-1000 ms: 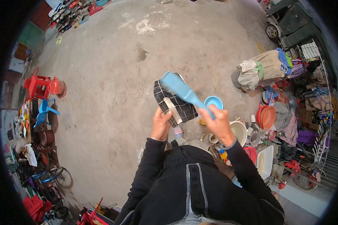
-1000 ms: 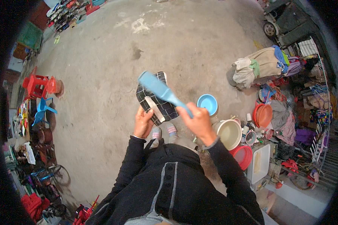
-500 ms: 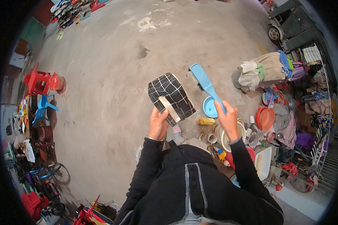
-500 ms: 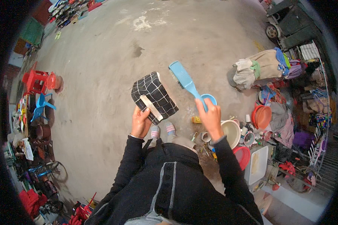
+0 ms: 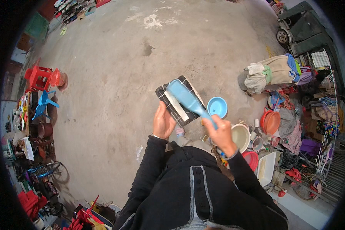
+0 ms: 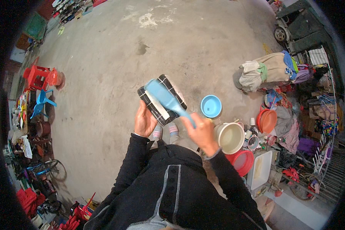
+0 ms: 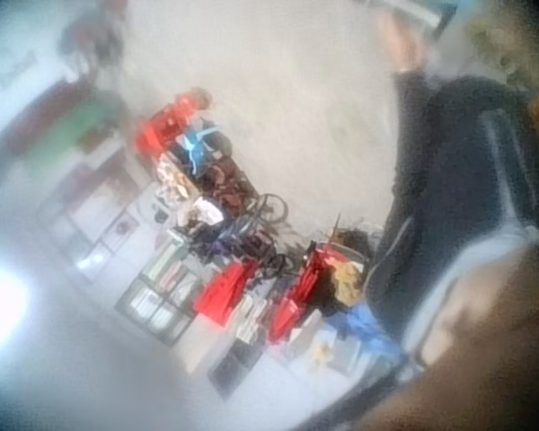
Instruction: The person uses a blue brush to clean a black-and-white checkered cushion, repeatedly brushing its surfaces and flipping it to reach different sides. The person then places the cushion on a red stool, picks up a plastic bottle, and walks into a living room area.
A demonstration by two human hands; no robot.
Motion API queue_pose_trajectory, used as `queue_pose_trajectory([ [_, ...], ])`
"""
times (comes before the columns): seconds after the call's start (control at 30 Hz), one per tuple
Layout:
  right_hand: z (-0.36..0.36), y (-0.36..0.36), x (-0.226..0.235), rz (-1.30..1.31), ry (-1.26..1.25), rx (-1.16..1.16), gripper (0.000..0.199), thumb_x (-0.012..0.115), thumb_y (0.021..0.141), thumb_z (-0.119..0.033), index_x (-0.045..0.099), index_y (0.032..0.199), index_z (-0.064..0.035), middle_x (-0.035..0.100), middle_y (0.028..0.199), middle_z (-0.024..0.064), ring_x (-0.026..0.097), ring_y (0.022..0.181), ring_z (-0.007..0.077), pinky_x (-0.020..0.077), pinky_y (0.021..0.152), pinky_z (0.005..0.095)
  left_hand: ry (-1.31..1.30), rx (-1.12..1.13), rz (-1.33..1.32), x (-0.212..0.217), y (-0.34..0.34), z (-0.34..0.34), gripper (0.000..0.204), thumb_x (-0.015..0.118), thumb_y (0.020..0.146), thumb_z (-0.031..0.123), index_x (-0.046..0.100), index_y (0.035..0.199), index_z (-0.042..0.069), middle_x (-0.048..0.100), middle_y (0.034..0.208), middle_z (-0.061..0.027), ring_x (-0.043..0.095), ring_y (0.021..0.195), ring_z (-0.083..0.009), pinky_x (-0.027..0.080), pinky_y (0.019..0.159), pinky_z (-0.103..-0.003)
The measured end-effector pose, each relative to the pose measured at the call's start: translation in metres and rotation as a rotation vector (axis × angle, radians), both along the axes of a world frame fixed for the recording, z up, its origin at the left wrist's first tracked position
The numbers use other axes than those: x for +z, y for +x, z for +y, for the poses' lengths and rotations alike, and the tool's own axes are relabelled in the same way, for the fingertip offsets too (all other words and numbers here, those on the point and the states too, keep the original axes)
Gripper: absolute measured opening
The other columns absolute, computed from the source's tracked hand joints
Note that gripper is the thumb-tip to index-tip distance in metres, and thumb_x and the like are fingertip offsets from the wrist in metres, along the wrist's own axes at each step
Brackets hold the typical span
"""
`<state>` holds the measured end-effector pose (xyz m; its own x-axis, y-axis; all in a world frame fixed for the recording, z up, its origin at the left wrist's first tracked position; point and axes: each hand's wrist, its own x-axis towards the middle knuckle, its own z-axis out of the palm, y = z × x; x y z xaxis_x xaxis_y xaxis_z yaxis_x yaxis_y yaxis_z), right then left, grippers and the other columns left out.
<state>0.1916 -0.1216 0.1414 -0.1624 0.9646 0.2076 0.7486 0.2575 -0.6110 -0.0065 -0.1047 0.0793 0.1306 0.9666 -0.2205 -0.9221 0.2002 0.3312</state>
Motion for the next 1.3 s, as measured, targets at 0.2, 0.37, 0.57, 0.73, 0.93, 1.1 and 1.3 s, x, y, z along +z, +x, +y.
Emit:
queue_pose_trajectory([
  [0.2, -0.009, -0.043, -0.005, -0.090, -0.063, 0.152, 0.028, 0.063, 0.082, -0.028, 0.052, 0.070, -0.0046, 0.055, 0.053, 0.0168, 0.057, 0.049, 0.0348, 0.0424, 0.042, 0.0423, 0.039, 0.076, -0.222, 0.016, -0.008, 0.009, 0.066, 0.034, 0.090, 0.056, 0.037, 0.130, 0.004, 0.044, 0.131, -0.0124, 0.044, 0.119, -0.0272, 0.036, 0.099, -0.044],
  [0.37, -0.027, -0.006, -0.017, -0.083, -0.170, 0.170, 0.028, 0.063, 0.082, -0.026, 0.051, 0.072, -0.0036, 0.054, 0.054, 0.0194, 0.056, 0.052, 0.0377, 0.0418, 0.043, 0.0441, -0.038, 0.006, -0.139, -0.010, -0.020, 0.025, 0.055, 0.033, 0.094, 0.045, 0.038, 0.130, 0.003, 0.043, 0.132, -0.0144, 0.044, 0.120, -0.0300, 0.035, 0.101, -0.047],
  [0.57, -0.042, 0.047, -0.015, -0.158, -0.147, 0.164, 0.028, 0.066, 0.080, -0.024, 0.051, 0.069, -0.0034, 0.054, 0.055, 0.0182, 0.057, 0.053, 0.0357, 0.0409, 0.044, 0.0426, -0.079, 0.021, -0.221, -0.021, -0.022, 0.032, 0.049, 0.031, 0.096, 0.039, 0.039, 0.128, 0.003, 0.044, 0.132, -0.0151, 0.043, 0.120, -0.0326, 0.034, 0.101, -0.048],
  [0.73, -0.055, 0.096, -0.012, -0.309, -0.173, 0.092, 0.027, 0.066, 0.079, -0.024, 0.053, 0.068, -0.0033, 0.054, 0.054, 0.0171, 0.057, 0.051, 0.0338, 0.0409, 0.044, 0.0412, -0.099, 0.047, -0.266, -0.024, -0.028, 0.029, 0.045, 0.030, 0.098, 0.034, 0.042, 0.122, -0.002, 0.049, 0.126, -0.0164, 0.045, 0.118, -0.0329, 0.036, 0.099, -0.049],
  [0.93, -0.041, 0.078, 0.010, -0.042, -0.181, -0.052, 0.024, 0.065, 0.080, -0.013, 0.050, 0.066, -0.0014, 0.046, 0.050, 0.0132, 0.047, 0.042, 0.0247, 0.0332, 0.042, 0.0345, -0.197, 0.051, 0.149, -0.004, -0.024, 0.031, 0.038, 0.039, 0.095, 0.033, 0.051, 0.111, 0.001, 0.060, 0.107, -0.0122, 0.059, 0.098, -0.0223, 0.047, 0.088, -0.036],
  [1.1, -0.022, 0.043, 0.040, 0.053, -0.113, 0.042, 0.019, 0.066, 0.079, -0.012, 0.053, 0.069, -0.0019, 0.047, 0.052, 0.0123, 0.048, 0.042, 0.0237, 0.0346, 0.043, 0.0334, 0.124, 0.011, 0.831, -0.016, -0.015, 0.008, 0.016, 0.054, 0.090, 0.014, 0.062, 0.093, 0.002, 0.057, 0.085, 0.0038, 0.050, 0.079, -0.0043, 0.042, 0.071, -0.021],
  [1.3, 0.008, 0.013, 0.051, -0.109, -0.084, 0.301, 0.025, 0.064, 0.081, -0.024, 0.057, 0.072, -0.0019, 0.053, 0.055, 0.0156, 0.053, 0.047, 0.0319, 0.0390, 0.043, 0.0377, 0.442, -0.053, 1.173, -0.005, -0.018, -0.012, 0.015, 0.055, 0.085, 0.007, 0.062, 0.093, -0.003, 0.061, 0.096, -0.0077, 0.056, 0.084, -0.0141, 0.044, 0.073, -0.026],
])
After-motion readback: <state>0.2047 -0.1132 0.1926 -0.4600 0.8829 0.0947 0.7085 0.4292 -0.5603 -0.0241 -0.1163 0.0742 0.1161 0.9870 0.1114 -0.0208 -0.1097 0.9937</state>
